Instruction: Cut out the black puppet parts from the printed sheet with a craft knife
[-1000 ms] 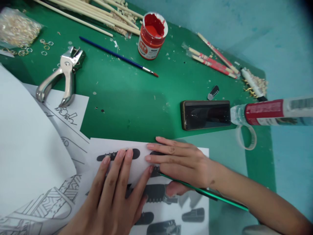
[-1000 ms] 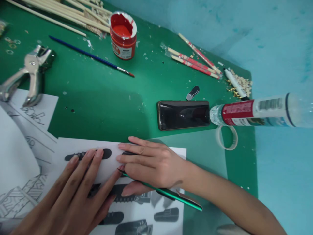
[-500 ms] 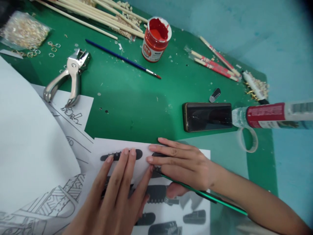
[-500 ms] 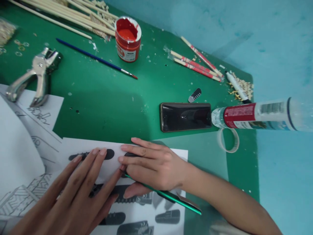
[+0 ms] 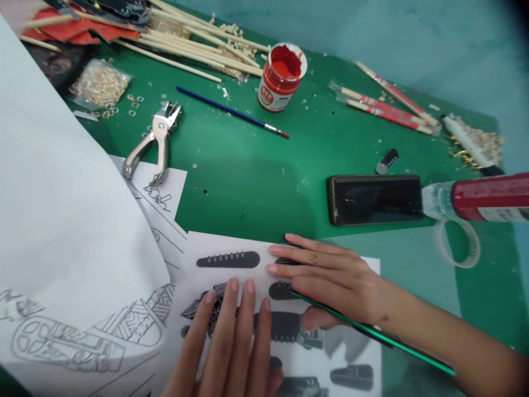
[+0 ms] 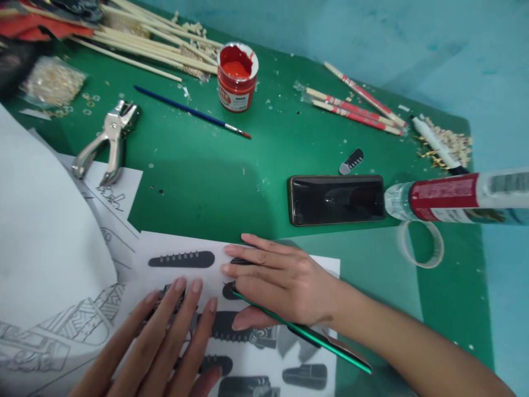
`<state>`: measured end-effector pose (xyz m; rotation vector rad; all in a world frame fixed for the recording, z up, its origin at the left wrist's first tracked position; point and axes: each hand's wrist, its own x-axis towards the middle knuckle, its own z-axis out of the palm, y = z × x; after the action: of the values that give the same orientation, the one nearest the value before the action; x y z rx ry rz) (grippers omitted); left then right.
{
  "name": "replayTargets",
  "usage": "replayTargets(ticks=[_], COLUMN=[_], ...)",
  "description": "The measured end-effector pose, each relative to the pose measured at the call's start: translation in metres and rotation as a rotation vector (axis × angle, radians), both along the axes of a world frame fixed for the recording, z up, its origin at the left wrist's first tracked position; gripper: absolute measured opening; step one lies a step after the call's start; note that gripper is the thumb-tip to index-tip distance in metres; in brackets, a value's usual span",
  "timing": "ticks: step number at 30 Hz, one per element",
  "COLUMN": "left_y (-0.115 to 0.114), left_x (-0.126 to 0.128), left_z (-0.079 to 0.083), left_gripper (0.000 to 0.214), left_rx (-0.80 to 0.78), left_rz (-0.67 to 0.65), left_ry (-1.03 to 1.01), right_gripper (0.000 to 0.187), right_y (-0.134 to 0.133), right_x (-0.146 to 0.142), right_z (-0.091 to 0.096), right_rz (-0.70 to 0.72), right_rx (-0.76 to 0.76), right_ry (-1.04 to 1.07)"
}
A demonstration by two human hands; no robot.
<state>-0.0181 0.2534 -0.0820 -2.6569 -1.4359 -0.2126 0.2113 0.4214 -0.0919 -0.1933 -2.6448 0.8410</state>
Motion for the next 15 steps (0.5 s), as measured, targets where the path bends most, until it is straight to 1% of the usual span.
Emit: replayTargets(ticks=[2, 5, 9, 12, 15], left_y=[0.008, 0.010, 0.011, 0.014, 0.018], left_x=[0.000, -0.001, -0.003, -0.003, -0.002], left_z=[0.002, 0.004, 0.008, 0.008, 0.007], left_gripper=[0.066, 0.066, 0.061, 0.060, 0.064], left_rx=[-0.009, 0.011, 0.047, 0.046, 0.062], left_rz=[0.034, 0.007, -0.007, -0.007, 0.000], left_ry=[0.030, 0.111, 0.185, 0.187, 0.151], right_gripper=[0.035, 0.033, 0.030, 0.029, 0.029], right_y=[0.000, 0.001, 0.004, 0.004, 0.002], right_x=[0.000, 0.000, 0.002, 0.002, 0.002], right_z=[-0.001, -0.001, 0.000, 0.001, 0.001], right_rz=[-0.002, 0.001, 0.020, 0.028, 0.014], right_rx=[-0.003, -0.001, 0.001, -0.005, -0.009], right_ry=[-0.002, 0.000, -0.003, -0.020, -0.020])
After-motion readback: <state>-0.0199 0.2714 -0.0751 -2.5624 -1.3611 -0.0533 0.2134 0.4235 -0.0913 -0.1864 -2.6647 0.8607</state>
